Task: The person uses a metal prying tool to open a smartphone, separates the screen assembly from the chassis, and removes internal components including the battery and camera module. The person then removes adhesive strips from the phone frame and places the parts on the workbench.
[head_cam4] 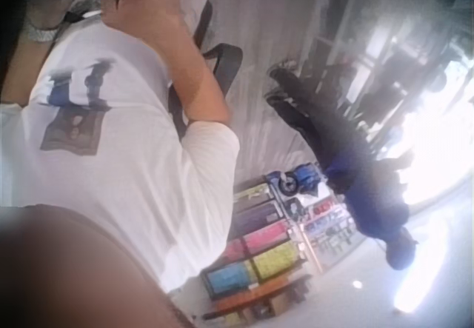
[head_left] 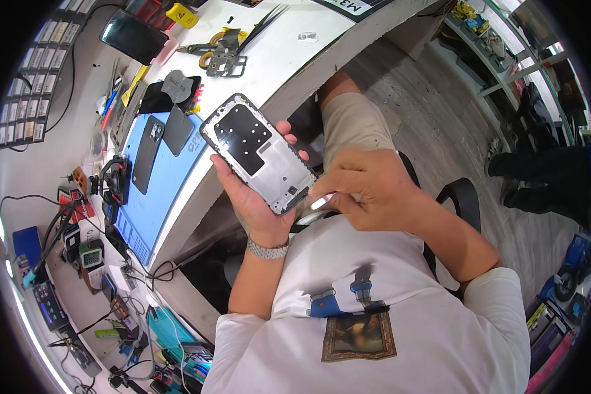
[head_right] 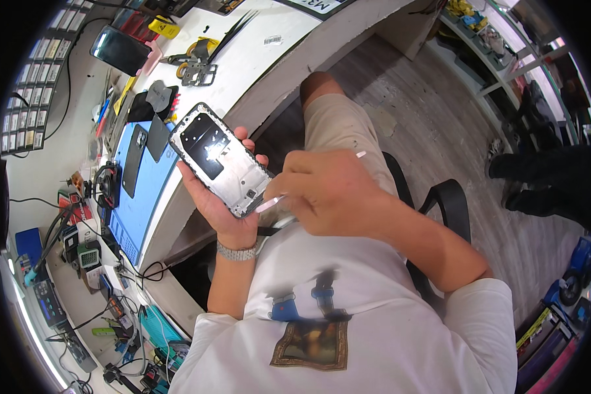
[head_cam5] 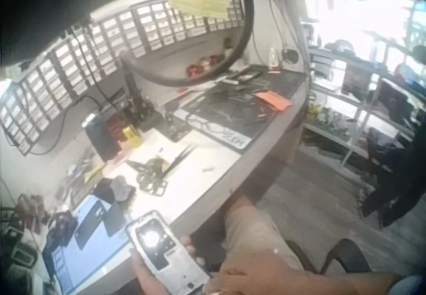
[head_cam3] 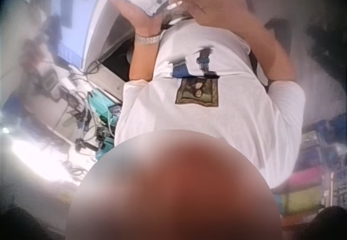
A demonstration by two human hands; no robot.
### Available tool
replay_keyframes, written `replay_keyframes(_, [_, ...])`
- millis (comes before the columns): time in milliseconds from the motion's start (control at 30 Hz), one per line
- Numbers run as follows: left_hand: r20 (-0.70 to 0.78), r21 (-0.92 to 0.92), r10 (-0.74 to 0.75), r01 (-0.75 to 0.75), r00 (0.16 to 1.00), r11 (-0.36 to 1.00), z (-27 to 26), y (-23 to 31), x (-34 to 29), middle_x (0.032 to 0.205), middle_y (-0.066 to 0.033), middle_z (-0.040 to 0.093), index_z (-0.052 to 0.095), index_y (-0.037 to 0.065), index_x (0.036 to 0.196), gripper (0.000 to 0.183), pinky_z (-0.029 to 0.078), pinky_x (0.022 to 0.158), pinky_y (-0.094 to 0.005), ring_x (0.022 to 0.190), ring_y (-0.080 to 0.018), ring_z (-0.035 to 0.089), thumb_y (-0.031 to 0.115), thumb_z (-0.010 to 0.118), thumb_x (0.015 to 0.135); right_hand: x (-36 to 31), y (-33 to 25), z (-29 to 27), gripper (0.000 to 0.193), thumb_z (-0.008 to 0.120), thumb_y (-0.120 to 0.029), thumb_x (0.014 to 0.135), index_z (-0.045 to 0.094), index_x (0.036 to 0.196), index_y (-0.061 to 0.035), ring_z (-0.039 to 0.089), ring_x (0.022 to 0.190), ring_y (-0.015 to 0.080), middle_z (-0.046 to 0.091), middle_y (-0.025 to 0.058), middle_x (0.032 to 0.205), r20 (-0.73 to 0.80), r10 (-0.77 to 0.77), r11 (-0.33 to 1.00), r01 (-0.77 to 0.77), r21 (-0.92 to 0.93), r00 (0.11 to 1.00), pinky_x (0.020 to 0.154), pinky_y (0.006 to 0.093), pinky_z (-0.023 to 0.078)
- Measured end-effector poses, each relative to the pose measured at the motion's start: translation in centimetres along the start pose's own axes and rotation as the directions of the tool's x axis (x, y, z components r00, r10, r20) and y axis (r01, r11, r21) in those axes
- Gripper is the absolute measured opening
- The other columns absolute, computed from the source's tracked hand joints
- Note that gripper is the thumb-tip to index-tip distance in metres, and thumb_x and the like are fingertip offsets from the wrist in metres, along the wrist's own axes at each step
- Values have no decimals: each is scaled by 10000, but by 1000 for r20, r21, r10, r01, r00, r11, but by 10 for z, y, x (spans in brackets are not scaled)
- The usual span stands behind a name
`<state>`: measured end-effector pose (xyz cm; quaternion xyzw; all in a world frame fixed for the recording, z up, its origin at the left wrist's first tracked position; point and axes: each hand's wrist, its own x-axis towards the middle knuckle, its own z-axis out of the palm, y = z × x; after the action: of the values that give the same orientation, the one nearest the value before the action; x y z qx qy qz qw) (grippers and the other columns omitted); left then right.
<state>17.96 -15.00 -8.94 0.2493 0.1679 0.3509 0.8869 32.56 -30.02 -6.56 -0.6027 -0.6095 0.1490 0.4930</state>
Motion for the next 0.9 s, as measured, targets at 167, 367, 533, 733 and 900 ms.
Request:
replay_keyframes(167, [-3,25,-10,10,1000,1000,2,-2,-3,1337,-231,716,517,110,1568,825,645,872,-479,1098,-307,727,765,283,1125,-7,2,19,271,836,-45,806,751,1037,-158,699,728,298,650,49,884,9,13,999,-13,-30,1000,637,428,536])
replay_keyframes(367, [-36,191,-3,9,999,982,8,-4,-5,1321,-218,727,532,73,1539,857,643,873,-448,1066,-285,735,776,271,1122,-8,0,25,315,805,6,745,671,1010,-98,711,732,282,673,50,872,67,-31,986,41,-160,997,621,409,534])
replay_keyframes(533, [-55,343,34,-14,998,939,14,-4,-9,1295,-209,741,550,70,1516,827,644,873,-441,1051,-278,741,747,262,1138,-10,3,31,221,731,-45,797,590,967,-71,708,737,330,654,105,852,106,-62,979,81,-186,992,627,466,537])
replay_keyframes(733, [-158,241,69,-29,985,970,18,-4,-10,1296,-206,742,558,72,1502,800,646,872,-446,1063,-280,744,724,257,1149,-11,3,33,331,774,27,720,598,976,-87,694,714,301,661,60,829,49,-88,974,97,-205,995,620,424,520])
replay_keyframes(900, [-132,218,213,-181,968,959,16,1,-8,1332,-216,716,480,158,1598,771,644,891,-479,1094,-298,727,738,265,1138,-12,2,36,253,777,10,829,597,988,-69,651,618,302,641,66,768,-56,-16,995,10,-101,998,563,410,492])
